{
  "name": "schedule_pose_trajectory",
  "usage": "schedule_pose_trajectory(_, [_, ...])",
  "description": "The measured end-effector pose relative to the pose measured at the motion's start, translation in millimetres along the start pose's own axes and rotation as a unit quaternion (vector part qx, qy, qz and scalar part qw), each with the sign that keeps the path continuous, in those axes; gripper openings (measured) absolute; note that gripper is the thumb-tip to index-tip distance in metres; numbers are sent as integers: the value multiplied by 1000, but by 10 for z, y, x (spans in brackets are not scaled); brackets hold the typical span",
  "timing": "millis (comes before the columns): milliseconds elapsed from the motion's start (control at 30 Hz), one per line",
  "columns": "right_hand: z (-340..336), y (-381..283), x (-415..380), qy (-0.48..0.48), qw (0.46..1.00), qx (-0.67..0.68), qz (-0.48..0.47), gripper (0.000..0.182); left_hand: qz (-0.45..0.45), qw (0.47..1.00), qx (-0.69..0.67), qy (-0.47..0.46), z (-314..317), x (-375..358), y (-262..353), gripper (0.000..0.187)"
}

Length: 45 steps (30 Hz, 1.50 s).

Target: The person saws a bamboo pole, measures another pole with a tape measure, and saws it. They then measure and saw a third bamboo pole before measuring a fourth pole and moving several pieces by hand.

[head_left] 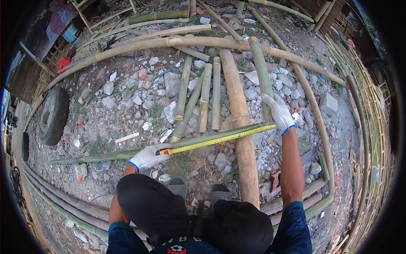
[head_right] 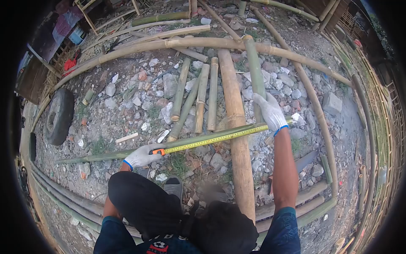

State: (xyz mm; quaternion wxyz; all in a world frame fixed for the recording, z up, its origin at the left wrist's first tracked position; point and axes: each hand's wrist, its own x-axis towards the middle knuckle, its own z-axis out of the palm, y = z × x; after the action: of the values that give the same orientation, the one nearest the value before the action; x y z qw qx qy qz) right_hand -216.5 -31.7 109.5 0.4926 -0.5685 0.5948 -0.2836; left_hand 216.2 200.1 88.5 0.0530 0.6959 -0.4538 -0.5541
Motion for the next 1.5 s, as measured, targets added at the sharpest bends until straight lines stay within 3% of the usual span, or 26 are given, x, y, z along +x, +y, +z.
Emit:
schedule_pose_trajectory(100, [918,276,318,55,993,-75,-70,72,21,1000,7,8,11,79,-120,57])
schedule_pose_trajectory(167, [1367,444,401,24,996,-44,-75,80,32,999,12,12,15,139,-231,57])
schedule_pose_trajectory(267, [1567,420,127,97,955,-242,-143,84,46,999,13,10,32,184,-309,58])
schedule_pose_trajectory(367, [1334,458,-328,96,967,-168,-165,82,55,998,22,10,-13,112,-205,60])
schedule_pose_trajectory(500, [886,581,-1320,122,990,22,-71,63,50,999,16,2,-52,84,-200,61])
schedule_pose_trajectory(633, [433,1353,-2039,304,952,33,23,54,61,998,18,-6,-63,146,-293,59])
schedule_pose_trajectory(700, [176,1973,-2205,366,925,-63,75,52,63,998,13,-17,-57,198,-371,58])
schedule_pose_trajectory(800, [-39,2684,-2282,308,911,-180,209,54,72,997,11,-33,-84,237,-334,58])
schedule_pose_trajectory(833, [-38,2890,-2289,283,919,-185,205,56,70,997,11,-34,-99,205,-287,58])
schedule_pose_trajectory(900, [28,3109,-2291,289,882,-346,134,57,59,998,-1,-36,-98,146,-270,58])
schedule_pose_trajectory(1000, [60,3213,-2243,257,825,-469,182,65,46,998,-22,-34,-92,81,-239,58])
schedule_pose_trajectory(1100, [64,3291,-2238,259,828,-452,210,65,48,998,-14,-27,-70,86,-259,60])
schedule_pose_trajectory(1233, [-176,3244,-2194,268,878,-329,220,50,53,998,-13,-28,-98,61,-242,60])
schedule_pose_trajectory(1300, [-182,3058,-2279,412,881,-204,109,34,70,997,-4,-27,-72,150,-337,58])
schedule_pose_trajectory(1367, [-432,3144,-2290,503,860,36,74,25,78,997,0,-27,-67,187,-397,59])
schedule_pose_trajectory(1433, [-634,2807,-2402,558,809,165,86,19,81,996,2,-26,-69,193,-377,59])
schedule_pose_trajectory(1467, [-740,2782,-2416,597,789,141,45,19,79,997,0,-26,-74,167,-361,59])
schedule_pose_trajectory(1500, [-748,2425,-2506,606,785,100,80,26,77,997,-2,-25,-78,154,-349,59])
